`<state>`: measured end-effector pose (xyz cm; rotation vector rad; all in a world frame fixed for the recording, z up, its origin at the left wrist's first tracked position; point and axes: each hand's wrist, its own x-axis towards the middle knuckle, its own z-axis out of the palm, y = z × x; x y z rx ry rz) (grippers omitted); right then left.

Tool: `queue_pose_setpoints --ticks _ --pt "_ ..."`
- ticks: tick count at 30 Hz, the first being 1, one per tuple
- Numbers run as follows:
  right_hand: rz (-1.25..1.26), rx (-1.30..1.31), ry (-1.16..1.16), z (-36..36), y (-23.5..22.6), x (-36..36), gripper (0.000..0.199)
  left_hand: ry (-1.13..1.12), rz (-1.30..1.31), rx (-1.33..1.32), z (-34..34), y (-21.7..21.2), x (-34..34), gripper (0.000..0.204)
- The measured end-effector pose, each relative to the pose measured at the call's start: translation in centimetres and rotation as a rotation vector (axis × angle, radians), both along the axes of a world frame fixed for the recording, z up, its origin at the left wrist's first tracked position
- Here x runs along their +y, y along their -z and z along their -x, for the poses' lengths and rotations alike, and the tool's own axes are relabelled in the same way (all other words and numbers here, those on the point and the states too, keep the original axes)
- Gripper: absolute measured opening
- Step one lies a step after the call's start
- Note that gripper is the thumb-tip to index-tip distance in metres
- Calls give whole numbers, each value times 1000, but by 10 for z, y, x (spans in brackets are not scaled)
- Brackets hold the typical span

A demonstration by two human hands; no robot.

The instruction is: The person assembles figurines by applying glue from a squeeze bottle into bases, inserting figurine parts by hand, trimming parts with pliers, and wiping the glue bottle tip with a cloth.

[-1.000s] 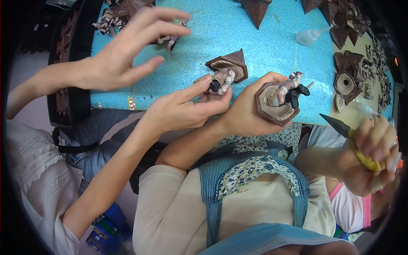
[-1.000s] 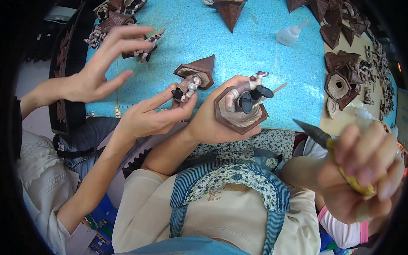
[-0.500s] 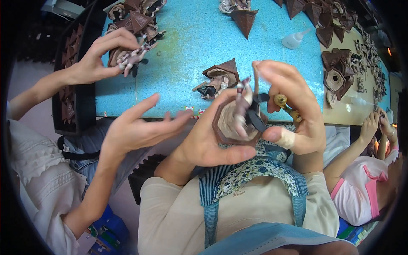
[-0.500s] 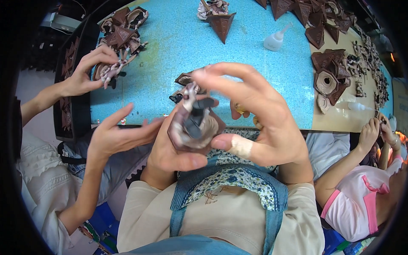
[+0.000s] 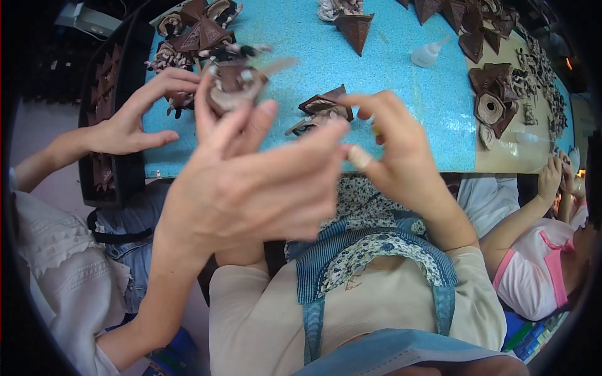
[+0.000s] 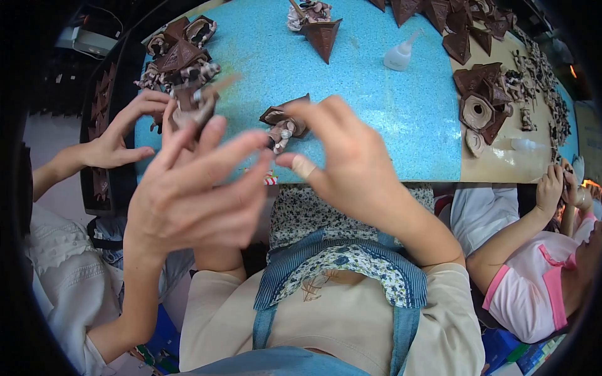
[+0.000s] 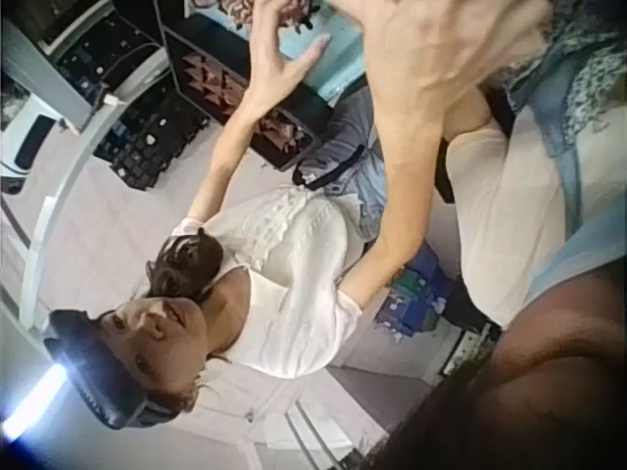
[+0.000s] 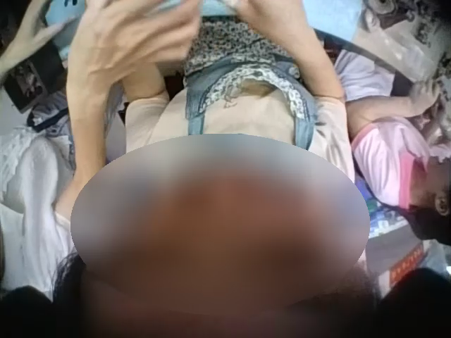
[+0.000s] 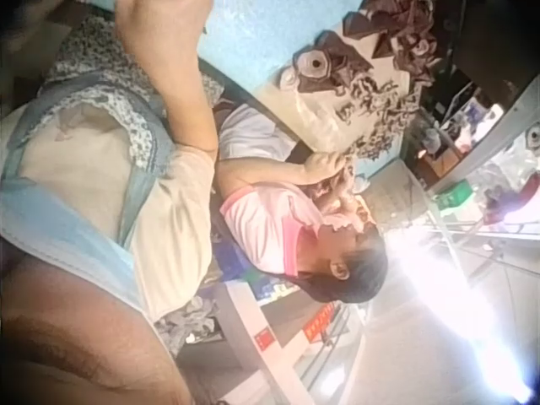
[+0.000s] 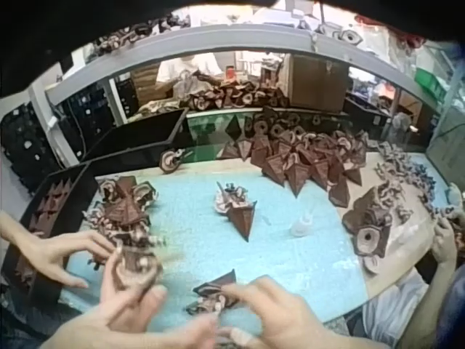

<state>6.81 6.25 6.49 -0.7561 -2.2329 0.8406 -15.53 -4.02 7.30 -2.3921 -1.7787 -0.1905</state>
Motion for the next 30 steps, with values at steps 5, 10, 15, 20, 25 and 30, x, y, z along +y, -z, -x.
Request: queue_pose_setpoints --ticks 5,10,15,20,25,30 --pt "-153 -230 45 21 13 -15 44 -51 -215 -506 -7 33 10 38" --pt "-190 -221 51 10 18 -12 36 -315 -489 -1750 -32 76 8 40" --pt "62 -123 -87 -40 -1 5 32 -211 -175 -932 -62 55 15 67" --pt "34 -155 -568 -70 -24 20 28 255 114 -895 -82 20 48 72" --pt "-99 -169 -552 -81 -26 26 29 262 648 -1278 -114 36 47 59" --pt "-261 135 -76 -100 -35 22 25 165 352 -1689 -146 63 38 60"
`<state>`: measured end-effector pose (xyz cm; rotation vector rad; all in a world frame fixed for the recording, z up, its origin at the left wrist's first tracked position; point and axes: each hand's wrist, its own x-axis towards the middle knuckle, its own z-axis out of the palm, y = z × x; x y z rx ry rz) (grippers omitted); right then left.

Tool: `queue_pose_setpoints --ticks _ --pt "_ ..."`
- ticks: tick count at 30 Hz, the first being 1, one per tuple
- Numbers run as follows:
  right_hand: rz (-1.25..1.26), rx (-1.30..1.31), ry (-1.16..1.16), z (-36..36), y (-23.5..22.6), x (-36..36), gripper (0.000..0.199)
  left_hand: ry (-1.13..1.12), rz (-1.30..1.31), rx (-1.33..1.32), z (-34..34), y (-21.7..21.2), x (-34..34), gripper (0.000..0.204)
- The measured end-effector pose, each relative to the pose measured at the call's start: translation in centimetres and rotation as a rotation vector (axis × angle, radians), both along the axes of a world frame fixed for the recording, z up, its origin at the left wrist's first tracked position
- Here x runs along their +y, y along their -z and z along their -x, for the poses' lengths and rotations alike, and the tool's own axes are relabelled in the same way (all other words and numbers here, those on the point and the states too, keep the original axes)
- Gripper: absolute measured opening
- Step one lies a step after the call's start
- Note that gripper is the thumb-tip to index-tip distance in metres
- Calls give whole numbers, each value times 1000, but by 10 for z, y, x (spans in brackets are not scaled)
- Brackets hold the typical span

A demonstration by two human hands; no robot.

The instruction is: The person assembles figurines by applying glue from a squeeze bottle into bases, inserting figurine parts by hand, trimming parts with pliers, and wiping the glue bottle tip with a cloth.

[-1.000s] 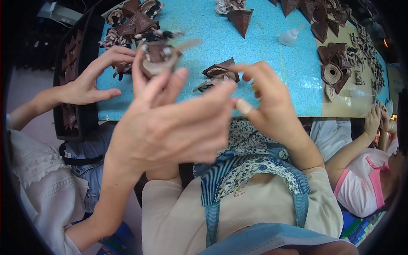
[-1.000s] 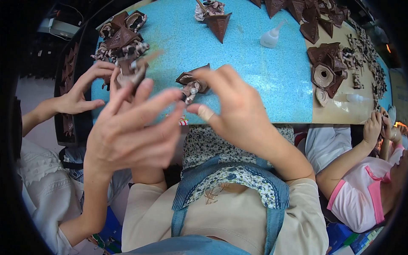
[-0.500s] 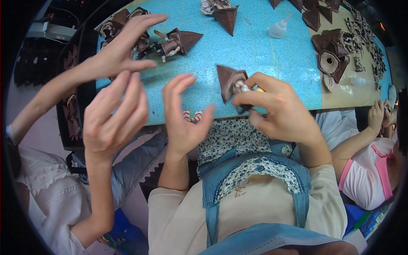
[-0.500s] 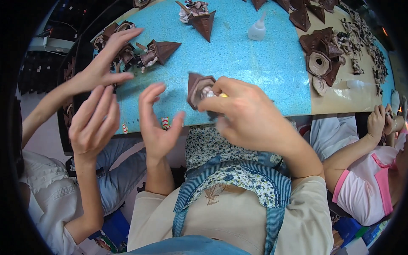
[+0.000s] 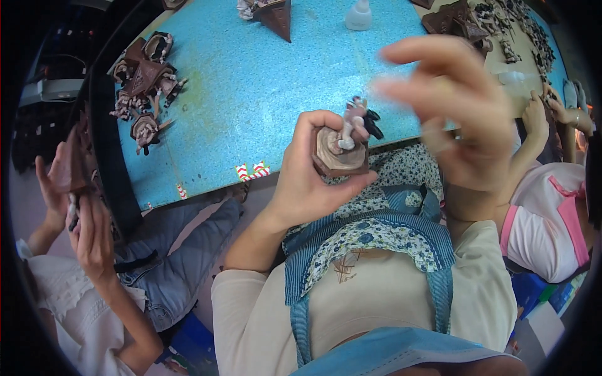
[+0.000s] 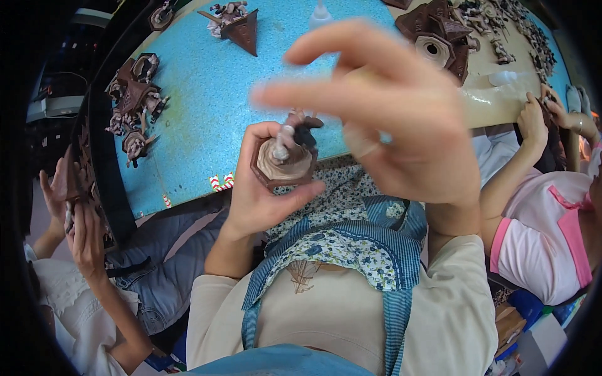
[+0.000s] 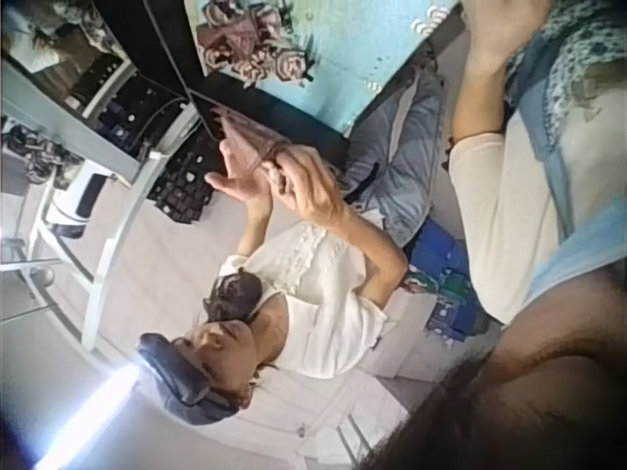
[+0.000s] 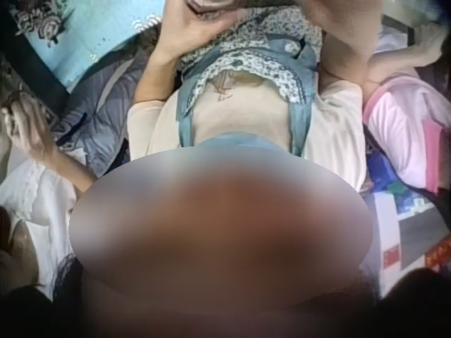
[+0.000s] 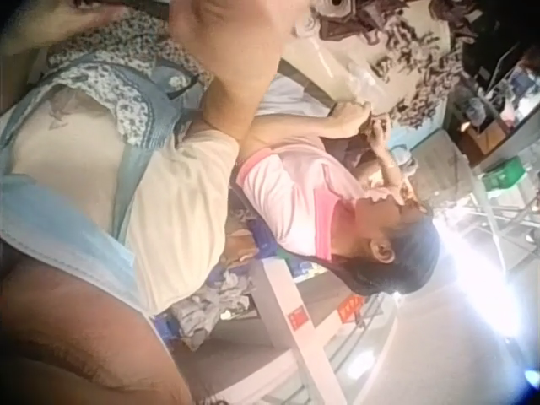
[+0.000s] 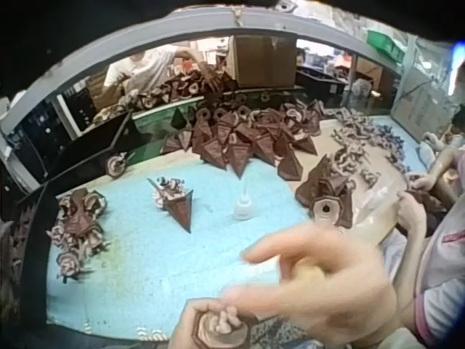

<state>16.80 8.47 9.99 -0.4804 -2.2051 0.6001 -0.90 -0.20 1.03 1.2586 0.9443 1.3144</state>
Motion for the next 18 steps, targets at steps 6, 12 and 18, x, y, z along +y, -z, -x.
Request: queue_pose_setpoints --ticks 6,12,18 --pt "590 922 -362 -30 -7 -23 14 -3 44 -317 -12 5 -8 59" --pt "629 753 -349 -6 3 -40 22 122 303 -467 -7 5 -9 76" --pt "430 373 115 2 2 -40 27 187 271 -451 -5 16 -11 90"
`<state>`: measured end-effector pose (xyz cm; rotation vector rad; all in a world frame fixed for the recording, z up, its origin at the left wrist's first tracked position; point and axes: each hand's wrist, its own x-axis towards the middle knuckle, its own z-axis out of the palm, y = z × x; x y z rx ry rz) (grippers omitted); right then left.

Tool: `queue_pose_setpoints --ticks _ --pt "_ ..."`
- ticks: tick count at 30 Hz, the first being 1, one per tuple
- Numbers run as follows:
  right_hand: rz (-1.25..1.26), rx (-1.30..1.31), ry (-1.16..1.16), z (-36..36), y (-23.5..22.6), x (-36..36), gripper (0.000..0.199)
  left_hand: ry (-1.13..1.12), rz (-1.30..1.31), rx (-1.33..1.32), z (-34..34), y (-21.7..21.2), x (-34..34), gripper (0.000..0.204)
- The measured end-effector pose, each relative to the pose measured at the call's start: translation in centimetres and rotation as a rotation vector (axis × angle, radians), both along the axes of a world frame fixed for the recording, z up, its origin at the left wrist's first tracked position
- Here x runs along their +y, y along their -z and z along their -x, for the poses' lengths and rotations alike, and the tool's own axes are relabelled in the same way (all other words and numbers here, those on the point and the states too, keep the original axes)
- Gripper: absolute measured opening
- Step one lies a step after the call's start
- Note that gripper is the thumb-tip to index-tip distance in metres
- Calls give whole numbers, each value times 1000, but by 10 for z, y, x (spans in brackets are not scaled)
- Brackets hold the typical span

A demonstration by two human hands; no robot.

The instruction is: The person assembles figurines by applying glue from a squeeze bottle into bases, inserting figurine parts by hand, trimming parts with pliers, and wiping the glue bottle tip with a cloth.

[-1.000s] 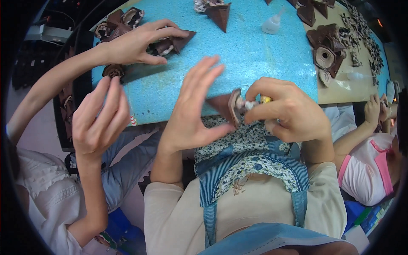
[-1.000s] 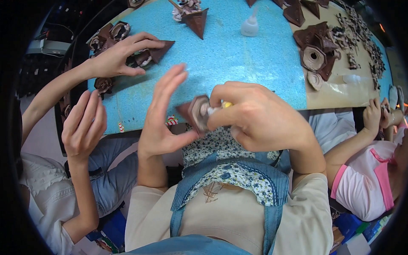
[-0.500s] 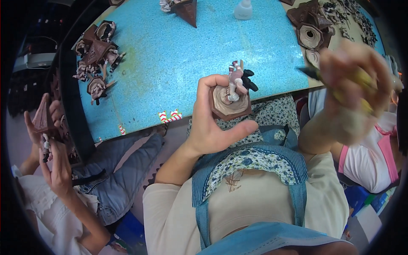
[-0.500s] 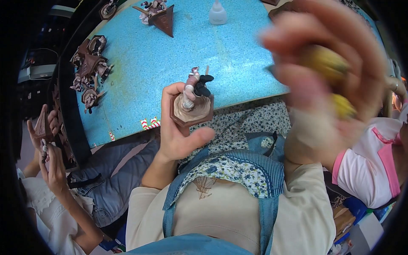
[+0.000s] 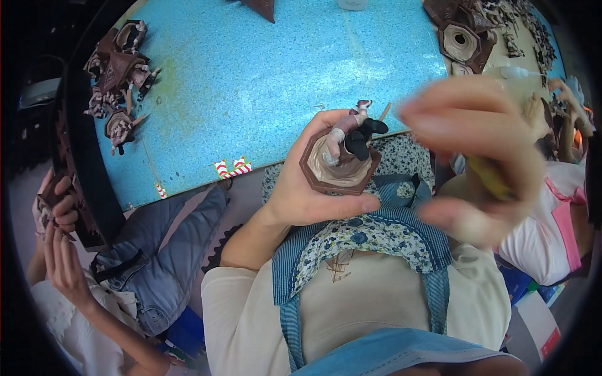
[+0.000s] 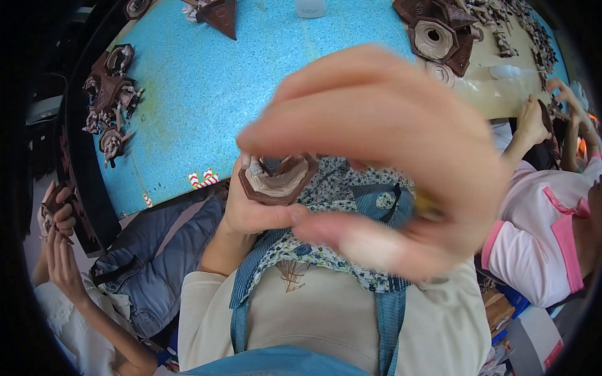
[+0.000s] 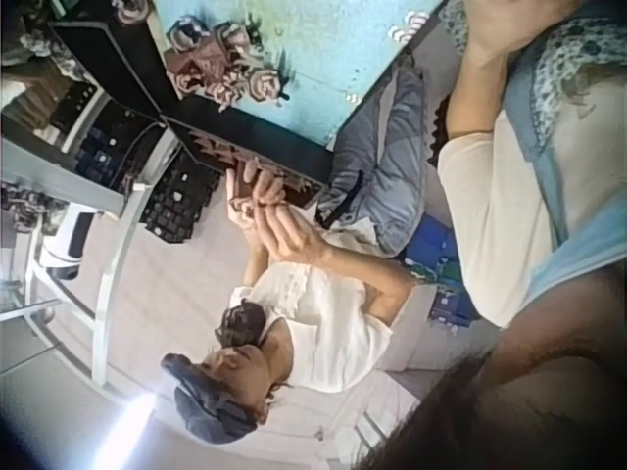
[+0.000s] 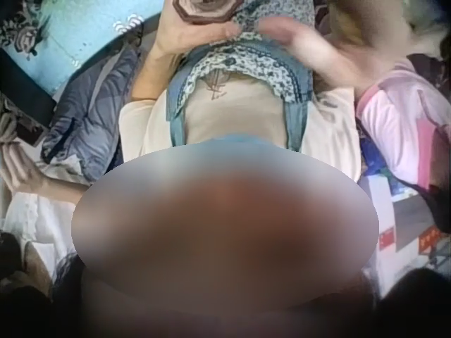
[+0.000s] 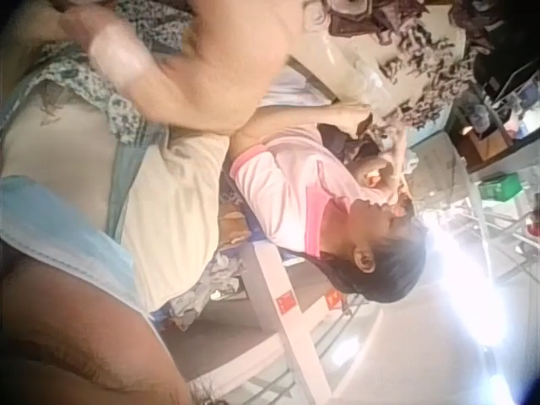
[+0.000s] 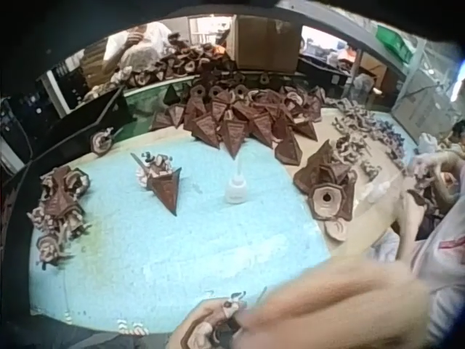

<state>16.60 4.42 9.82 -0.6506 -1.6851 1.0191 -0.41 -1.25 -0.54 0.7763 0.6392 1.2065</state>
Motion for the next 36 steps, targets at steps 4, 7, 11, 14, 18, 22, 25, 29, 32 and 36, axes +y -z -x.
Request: queue_pose_setpoints --ticks 4,7,11,14,18,22,25,29,32,36 --pt "-275 -519 -281 5 14 31 40 30 -65 111 -2 -9 3 81" --pt "-214 -604 -232 11 15 23 40 -91 -196 304 -6 -4 2 79" --pt "-266 -578 -111 11 22 25 43 -230 -262 317 -10 -1 3 77" --pt "-212 -370 59 -7 4 23 40 -297 -253 275 -17 -1 9 70" --pt "57 146 -212 -16 -7 19 37 -363 -307 343 -16 7 12 63" --pt "171 515 -553 0 1 13 39 -325 -333 252 -23 1 14 64" --pt "143 481 -586 16 15 15 39 -318 -304 125 -17 4 17 64" --pt "122 482 -564 22 16 14 39 -210 -377 246 -8 2 22 71" --pt "144 480 -565 25 16 15 39 -152 -372 285 -2 -2 25 71" --pt "183 485 -553 27 15 14 39 -88 -283 232 0 -6 26 62"
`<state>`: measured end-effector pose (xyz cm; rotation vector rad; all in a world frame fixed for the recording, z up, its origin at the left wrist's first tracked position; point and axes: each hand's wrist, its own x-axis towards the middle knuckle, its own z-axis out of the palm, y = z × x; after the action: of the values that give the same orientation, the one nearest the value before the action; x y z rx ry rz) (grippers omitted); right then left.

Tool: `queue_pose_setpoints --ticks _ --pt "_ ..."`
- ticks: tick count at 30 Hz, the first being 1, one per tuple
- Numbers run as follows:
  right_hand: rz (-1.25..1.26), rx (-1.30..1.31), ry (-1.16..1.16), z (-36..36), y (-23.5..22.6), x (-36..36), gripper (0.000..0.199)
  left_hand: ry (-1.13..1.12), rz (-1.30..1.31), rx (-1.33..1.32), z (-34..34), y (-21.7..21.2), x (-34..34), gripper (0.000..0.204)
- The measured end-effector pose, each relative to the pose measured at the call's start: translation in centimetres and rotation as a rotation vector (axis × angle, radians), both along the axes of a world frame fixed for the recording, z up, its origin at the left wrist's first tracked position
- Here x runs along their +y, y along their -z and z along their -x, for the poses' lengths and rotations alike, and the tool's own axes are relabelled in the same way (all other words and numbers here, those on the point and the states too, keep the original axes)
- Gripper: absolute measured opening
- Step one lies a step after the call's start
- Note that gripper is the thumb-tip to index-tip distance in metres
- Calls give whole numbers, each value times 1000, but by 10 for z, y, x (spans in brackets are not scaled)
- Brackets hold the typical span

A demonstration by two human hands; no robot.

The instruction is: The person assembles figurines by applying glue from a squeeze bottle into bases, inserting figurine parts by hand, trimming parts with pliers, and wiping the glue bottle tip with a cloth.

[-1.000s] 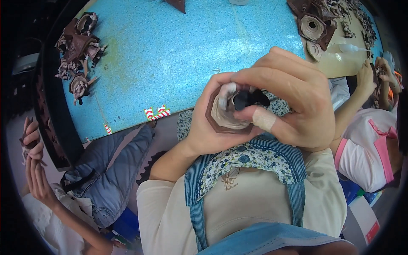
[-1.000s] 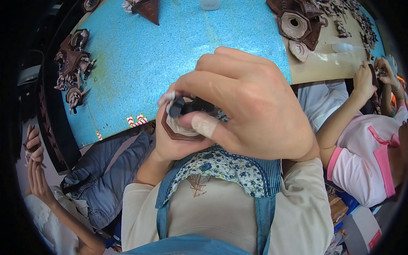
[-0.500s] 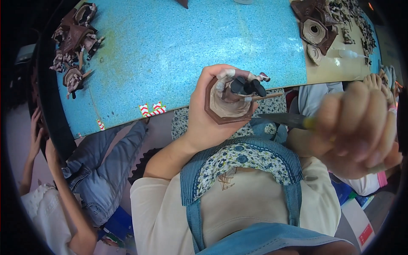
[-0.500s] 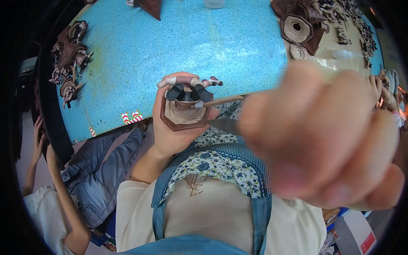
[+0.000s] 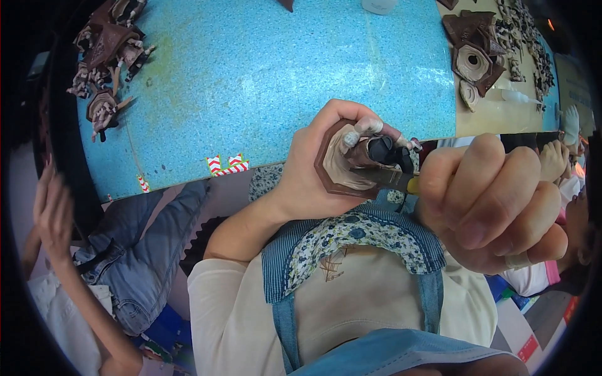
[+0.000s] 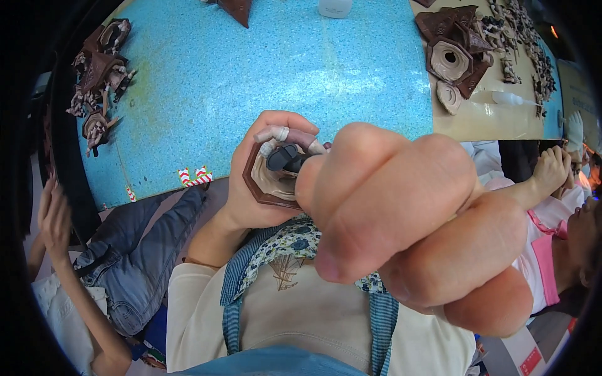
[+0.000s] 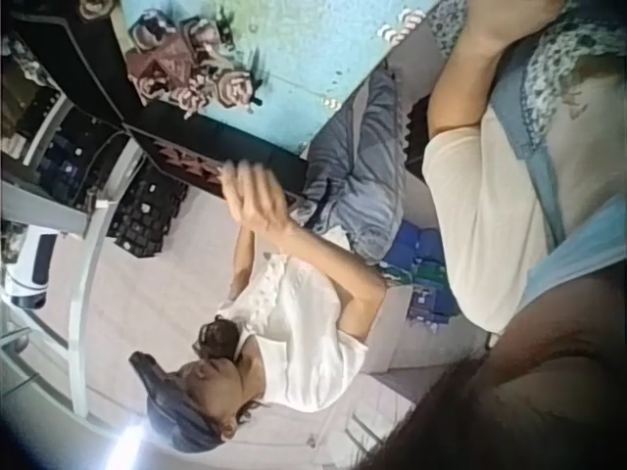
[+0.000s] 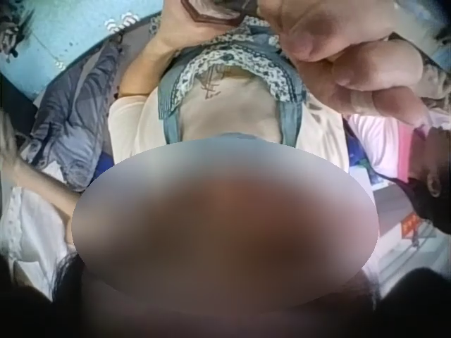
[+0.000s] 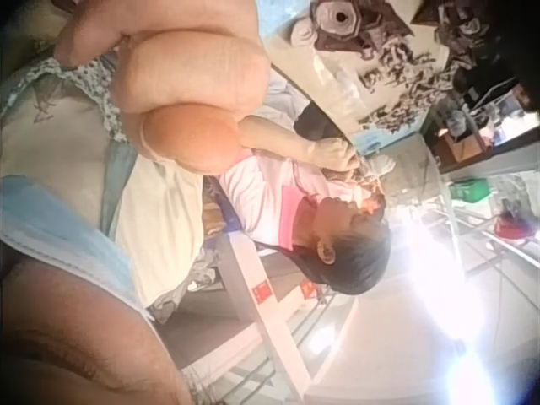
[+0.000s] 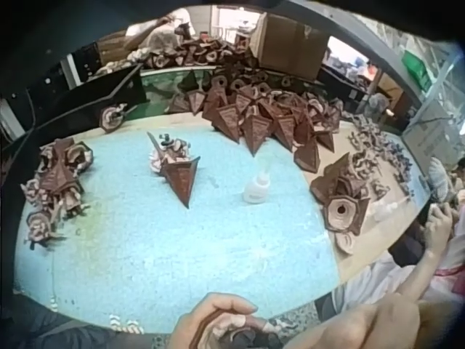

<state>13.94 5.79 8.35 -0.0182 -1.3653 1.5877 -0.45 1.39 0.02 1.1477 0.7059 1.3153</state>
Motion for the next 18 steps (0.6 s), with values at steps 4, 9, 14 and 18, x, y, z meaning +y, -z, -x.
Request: queue_pose_setpoints --ticks 4,9,14,18 --pt "5 -7 4 4 3 0 39 8 -11 -2 4 6 -1 62" --pt "-8 -42 -37 4 4 3 37 26 102 -16 5 7 -2 70" --pt "1 -62 -39 10 0 -1 32 65 30 -35 10 3 5 51" --pt "5 -30 12 19 2 -9 33 121 -7 -26 14 4 5 46"
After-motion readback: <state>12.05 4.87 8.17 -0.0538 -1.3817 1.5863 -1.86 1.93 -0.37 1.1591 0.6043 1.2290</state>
